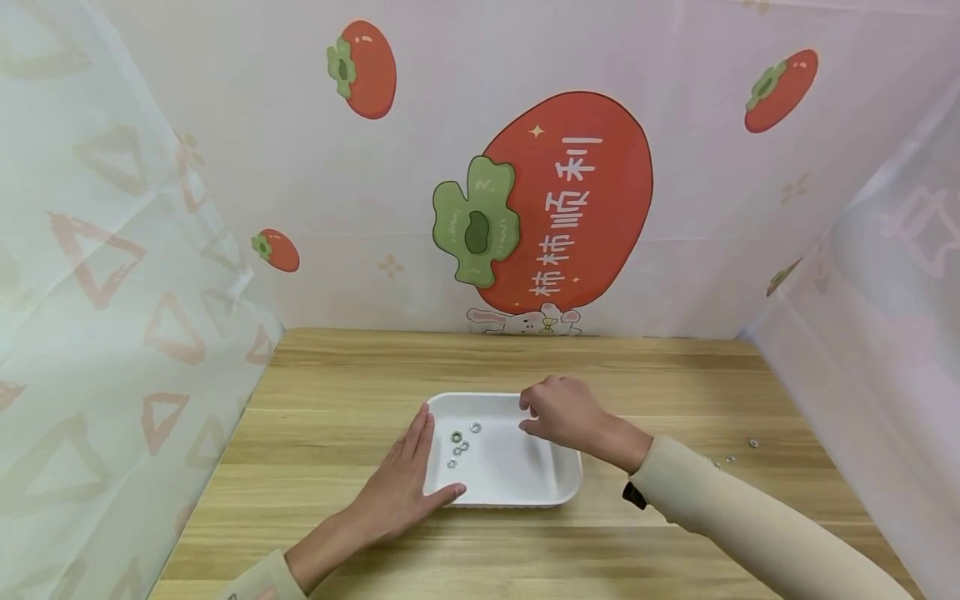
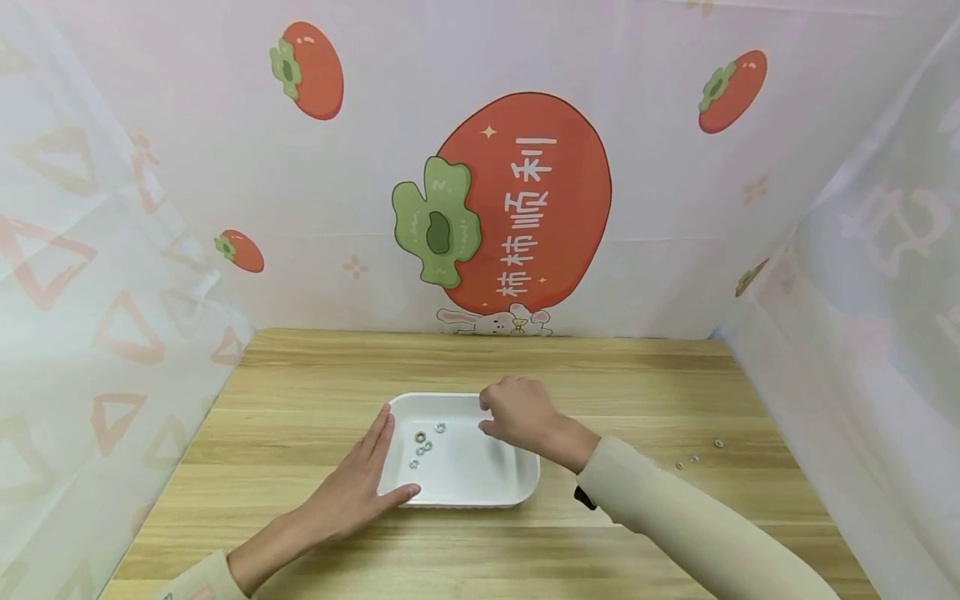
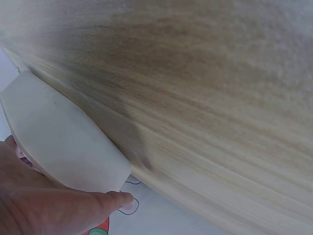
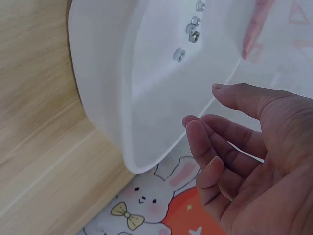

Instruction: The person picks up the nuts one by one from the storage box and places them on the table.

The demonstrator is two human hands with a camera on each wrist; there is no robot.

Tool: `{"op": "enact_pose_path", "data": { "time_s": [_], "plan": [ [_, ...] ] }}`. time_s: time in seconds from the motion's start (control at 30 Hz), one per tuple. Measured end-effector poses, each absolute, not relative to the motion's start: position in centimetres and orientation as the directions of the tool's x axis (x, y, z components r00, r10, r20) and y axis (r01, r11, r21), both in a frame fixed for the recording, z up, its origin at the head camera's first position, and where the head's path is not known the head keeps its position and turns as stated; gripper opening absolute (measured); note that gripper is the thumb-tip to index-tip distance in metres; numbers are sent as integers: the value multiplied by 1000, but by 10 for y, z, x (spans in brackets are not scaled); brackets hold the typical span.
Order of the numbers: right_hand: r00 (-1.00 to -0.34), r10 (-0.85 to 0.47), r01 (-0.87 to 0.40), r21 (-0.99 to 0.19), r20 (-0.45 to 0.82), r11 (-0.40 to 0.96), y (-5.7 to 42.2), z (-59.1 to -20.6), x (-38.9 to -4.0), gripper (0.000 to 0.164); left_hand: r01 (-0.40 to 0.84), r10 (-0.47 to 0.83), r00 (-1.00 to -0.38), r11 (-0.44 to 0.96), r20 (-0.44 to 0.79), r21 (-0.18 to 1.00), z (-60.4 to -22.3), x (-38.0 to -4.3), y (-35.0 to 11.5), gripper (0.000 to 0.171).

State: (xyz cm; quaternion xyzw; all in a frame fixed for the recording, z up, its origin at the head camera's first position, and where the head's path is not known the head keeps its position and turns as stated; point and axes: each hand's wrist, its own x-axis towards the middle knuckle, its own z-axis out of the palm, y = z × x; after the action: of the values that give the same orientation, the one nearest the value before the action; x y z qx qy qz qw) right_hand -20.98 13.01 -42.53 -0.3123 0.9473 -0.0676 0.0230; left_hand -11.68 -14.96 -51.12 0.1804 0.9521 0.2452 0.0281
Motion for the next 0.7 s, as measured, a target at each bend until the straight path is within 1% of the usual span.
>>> {"op": "enact_pose_path", "data": {
  "time_s": [0.23, 0.47, 0.7],
  "plan": [
    [-775, -630, -622, -124, -44, 773, 110, -433, -217, 22, 331, 359, -933, 812, 38, 481, -511, -117, -150, 116],
    [-752, -653, -647, -91, -90, 757, 95, -438, -220, 24, 333, 359, -932, 813, 39, 477, -511, -117, -149, 116],
    [-721, -680, -676, -84, -132, 732, 81, -448, -222, 18, 325, 355, -934, 813, 31, 483, -510, -115, -149, 116]
  ]
}}
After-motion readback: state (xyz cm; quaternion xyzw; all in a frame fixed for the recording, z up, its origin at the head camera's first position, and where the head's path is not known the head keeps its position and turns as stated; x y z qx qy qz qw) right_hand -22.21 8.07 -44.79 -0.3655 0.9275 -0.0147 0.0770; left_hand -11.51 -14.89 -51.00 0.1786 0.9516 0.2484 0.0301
